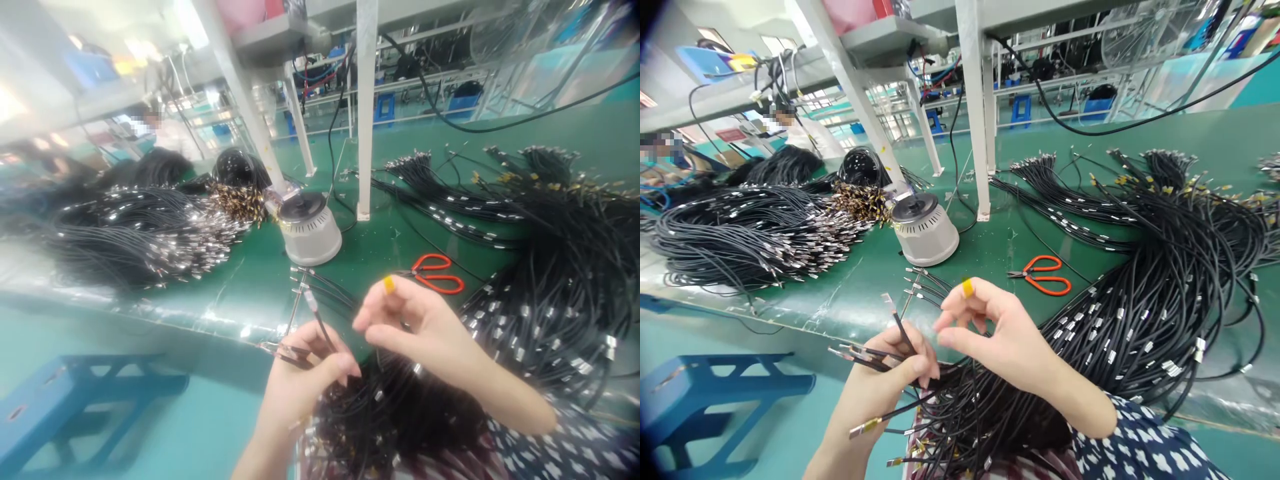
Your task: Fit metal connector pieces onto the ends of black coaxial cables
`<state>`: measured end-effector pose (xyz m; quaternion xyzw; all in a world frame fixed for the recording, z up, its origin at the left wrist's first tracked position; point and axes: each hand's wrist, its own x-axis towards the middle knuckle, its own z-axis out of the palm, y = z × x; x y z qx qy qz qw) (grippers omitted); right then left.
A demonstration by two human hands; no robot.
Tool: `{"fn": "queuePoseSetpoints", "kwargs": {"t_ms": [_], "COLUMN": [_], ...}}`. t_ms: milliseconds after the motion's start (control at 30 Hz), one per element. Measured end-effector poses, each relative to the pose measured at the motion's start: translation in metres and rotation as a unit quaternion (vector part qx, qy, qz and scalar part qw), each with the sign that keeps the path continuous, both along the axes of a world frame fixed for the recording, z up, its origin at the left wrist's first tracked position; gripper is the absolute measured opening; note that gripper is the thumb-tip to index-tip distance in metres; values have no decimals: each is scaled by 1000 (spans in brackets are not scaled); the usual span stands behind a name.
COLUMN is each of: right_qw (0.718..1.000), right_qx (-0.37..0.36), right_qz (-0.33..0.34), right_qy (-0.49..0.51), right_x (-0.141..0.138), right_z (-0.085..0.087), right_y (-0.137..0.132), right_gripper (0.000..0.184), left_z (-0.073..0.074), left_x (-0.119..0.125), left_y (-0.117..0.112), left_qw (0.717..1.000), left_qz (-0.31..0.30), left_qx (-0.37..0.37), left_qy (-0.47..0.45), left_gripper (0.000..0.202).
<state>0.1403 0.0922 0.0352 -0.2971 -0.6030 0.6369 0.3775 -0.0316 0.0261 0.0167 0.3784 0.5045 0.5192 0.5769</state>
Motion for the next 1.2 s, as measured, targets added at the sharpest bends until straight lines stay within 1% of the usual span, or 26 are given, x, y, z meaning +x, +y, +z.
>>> {"fn": "queuePoseSetpoints", "kwargs": {"t_ms": [33,100,200,300,367,433,500,600,667,700,733,767,833,867,900,967,1067,1200], "right_qw": [1000,1000,996,989,989,993,994,995,995,993,989,986,980,975,968,955,944,939], "right_qx": [5,-7,-64,-119,-128,-116,-103,-73,-20,14,45,66,74,67,64,72,92,126], "right_qz": [-20,-29,-19,20,32,15,-6,-8,-20,-28,-26,-6,80,128,164,193,201,200], "right_qy": [-9,3,62,89,62,15,-25,-66,-97,-117,-136,-150,-164,-168,-177,-211,-243,-249], "right_x": [-6,-16,-23,-16,-9,-4,-4,-5,-1,3,8,14,24,28,30,31,27,22], "right_z": [2,5,7,3,0,-4,-8,-11,-11,-9,-7,-5,1,4,6,9,12,13], "right_y": [0,-1,-2,0,1,0,-3,-7,-6,-4,-2,0,4,6,7,7,6,4], "right_gripper": [21,25,31,39,42,42,39,35,32,26,15,15,49,60,65,61,51,47], "left_z": [2,4,4,1,-2,-2,0,5,7,7,6,5,2,1,0,0,3,7], "left_x": [3,7,9,8,9,12,16,18,17,15,14,12,11,12,12,14,17,19], "left_y": [-1,-3,-6,-8,-8,-8,-9,-10,-10,-10,-10,-10,-10,-9,-9,-9,-8,-9], "left_qw": [1000,998,997,994,992,993,995,994,992,991,990,990,991,991,992,992,992,990], "left_qz": [-5,-7,0,48,82,83,64,32,23,24,27,31,40,44,46,48,42,38], "left_qx": [-5,-13,-10,4,12,9,-5,-40,-55,-60,-64,-67,-67,-63,-57,-47,-48,-49], "left_qy": [23,61,82,98,97,80,72,96,113,118,119,117,110,108,107,109,112,126], "left_gripper": [17,17,17,26,30,21,13,20,21,22,23,22,21,22,22,22,21,15]}}
